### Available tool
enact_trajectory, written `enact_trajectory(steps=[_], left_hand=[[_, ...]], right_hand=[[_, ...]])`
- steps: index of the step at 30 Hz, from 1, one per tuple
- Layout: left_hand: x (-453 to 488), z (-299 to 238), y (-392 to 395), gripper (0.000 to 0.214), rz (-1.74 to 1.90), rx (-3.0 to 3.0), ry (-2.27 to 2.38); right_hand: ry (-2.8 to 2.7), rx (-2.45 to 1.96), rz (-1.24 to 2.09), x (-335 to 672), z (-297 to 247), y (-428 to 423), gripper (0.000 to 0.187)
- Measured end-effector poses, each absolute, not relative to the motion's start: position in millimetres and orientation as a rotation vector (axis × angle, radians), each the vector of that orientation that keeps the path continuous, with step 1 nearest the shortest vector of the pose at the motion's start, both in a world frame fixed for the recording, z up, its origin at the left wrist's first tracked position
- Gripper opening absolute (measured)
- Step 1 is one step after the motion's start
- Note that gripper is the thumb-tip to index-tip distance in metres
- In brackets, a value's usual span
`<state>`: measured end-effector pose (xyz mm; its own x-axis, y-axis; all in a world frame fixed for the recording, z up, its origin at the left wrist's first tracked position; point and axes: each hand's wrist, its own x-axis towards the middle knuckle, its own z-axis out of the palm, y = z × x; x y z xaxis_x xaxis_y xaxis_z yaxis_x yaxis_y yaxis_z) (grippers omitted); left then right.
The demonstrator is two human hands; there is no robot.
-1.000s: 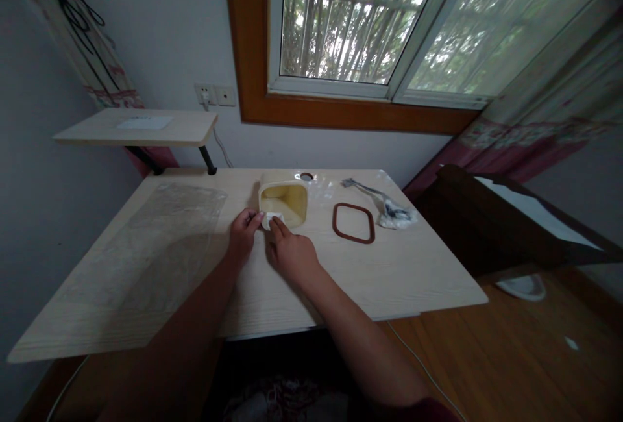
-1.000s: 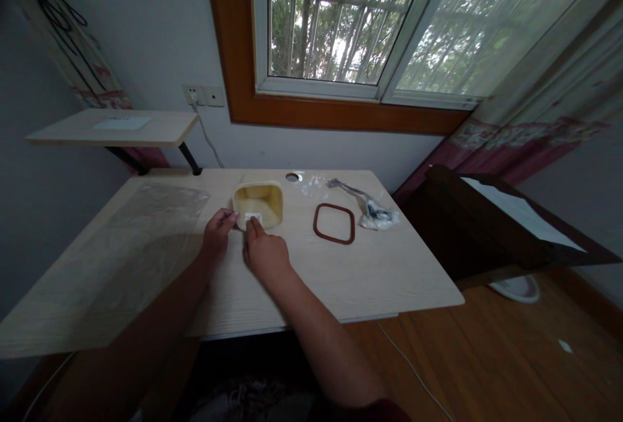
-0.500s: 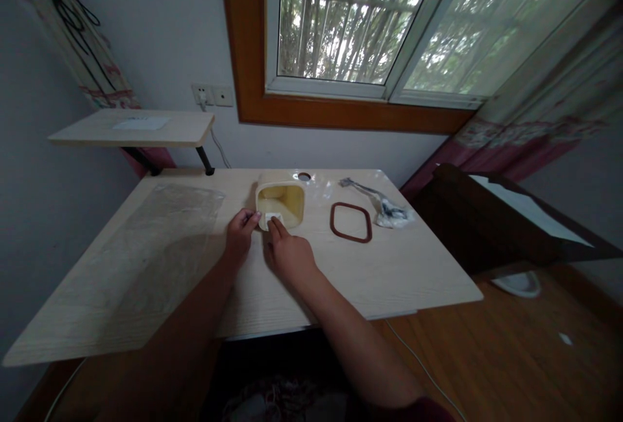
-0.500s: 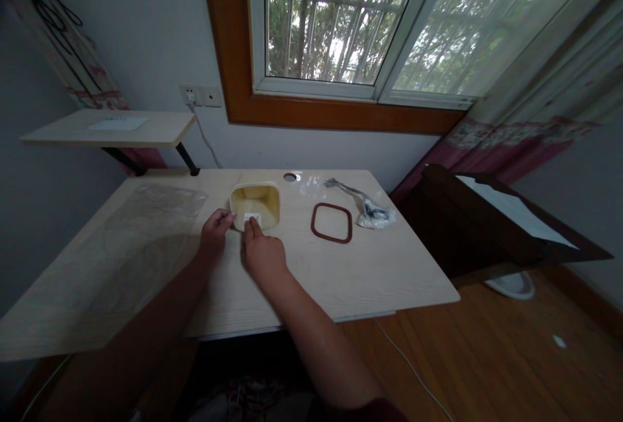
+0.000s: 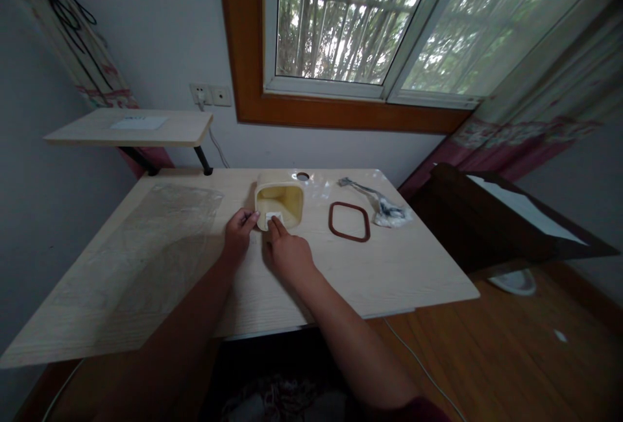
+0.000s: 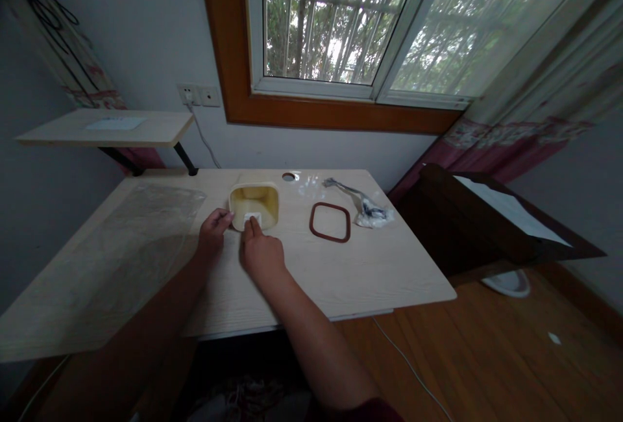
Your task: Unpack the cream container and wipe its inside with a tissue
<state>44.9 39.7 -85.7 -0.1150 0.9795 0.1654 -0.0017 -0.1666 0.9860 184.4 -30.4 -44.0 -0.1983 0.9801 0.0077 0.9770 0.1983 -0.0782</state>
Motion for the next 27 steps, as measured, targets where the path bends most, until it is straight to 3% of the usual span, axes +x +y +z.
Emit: enact_trajectory(steps=[7,16,27], left_hand=[[46,-83,39,0.027,1.424,1.306,1.195],[45,-87,39,0.027,1.420,1.280,1.176],[49,-83,35,0.028,1.422,1.303,1.207]], right_hand=[[-2.302,-2.159,0.084,207,-39,-21,0.056],[-2.389,-1.920,0.137,183,-43,-31,0.061],[-2.313,-2.092,0.128,197,-41,-23,0.058]])
